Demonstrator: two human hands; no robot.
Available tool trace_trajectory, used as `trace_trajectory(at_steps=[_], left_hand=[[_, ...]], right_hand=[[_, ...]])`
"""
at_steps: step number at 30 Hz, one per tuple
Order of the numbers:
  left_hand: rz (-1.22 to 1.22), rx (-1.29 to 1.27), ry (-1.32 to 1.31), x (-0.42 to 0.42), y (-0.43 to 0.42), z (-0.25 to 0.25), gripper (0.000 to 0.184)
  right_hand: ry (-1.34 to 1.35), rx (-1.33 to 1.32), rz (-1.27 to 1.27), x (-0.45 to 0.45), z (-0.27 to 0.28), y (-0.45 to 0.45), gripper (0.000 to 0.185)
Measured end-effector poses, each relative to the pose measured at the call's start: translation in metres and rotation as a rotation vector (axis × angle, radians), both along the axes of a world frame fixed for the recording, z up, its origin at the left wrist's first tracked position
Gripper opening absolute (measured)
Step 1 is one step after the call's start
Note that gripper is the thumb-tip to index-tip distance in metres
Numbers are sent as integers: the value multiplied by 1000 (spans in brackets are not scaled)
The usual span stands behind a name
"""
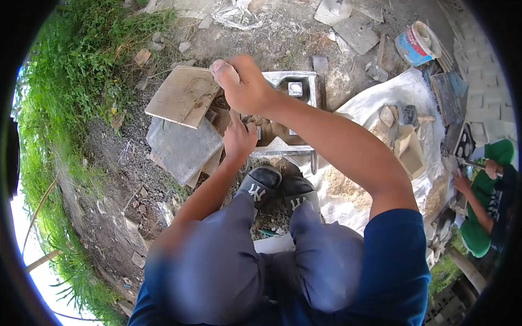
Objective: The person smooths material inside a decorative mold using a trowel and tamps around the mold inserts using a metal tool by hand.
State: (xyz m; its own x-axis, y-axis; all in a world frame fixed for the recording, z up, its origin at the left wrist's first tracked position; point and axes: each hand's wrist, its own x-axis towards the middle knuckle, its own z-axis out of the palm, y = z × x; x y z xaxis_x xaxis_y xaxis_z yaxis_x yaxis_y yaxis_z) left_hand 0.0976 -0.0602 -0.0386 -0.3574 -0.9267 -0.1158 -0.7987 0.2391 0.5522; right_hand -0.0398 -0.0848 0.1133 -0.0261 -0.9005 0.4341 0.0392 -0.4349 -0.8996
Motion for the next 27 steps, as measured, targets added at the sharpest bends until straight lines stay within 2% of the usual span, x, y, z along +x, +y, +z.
trace_trajectory(at_steps=[3,5,9,11,13,15,17,21,23,25,27], left_hand=[[-18,33,-48,1,-3,-5,73],[-4,26,-32,2,0,-4,73],[10,27,-24,-2,0,7,73],[10,-7,-24,-3,-2,6,72],[6,-32,11,0,1,4,70],[23,-5,0,-1,3,8,70],[18,7,-14,-6,-2,12,69],[28,-50,-7,0,5,3,68],[14,-59,22,-1,2,6,68],[13,-41,10,-5,0,13,68],[18,14,-25,-3,2,13,68]], right_hand=[[28,63,-26,-4,4,2,43],[10,-51,-25,-5,11,12,42],[-70,133,-30,-8,3,-10,43],[-48,83,-87,-6,3,-12,42],[-49,107,-10,-6,16,2,43],[-58,75,5,-8,6,-4,44],[-60,183,-13,-12,5,-15,45],[-39,135,-25,-12,25,-4,43],[-75,134,-4,-12,11,-9,44],[-22,180,-59,-14,10,-22,44],[-83,197,-116,-12,10,-18,44]])
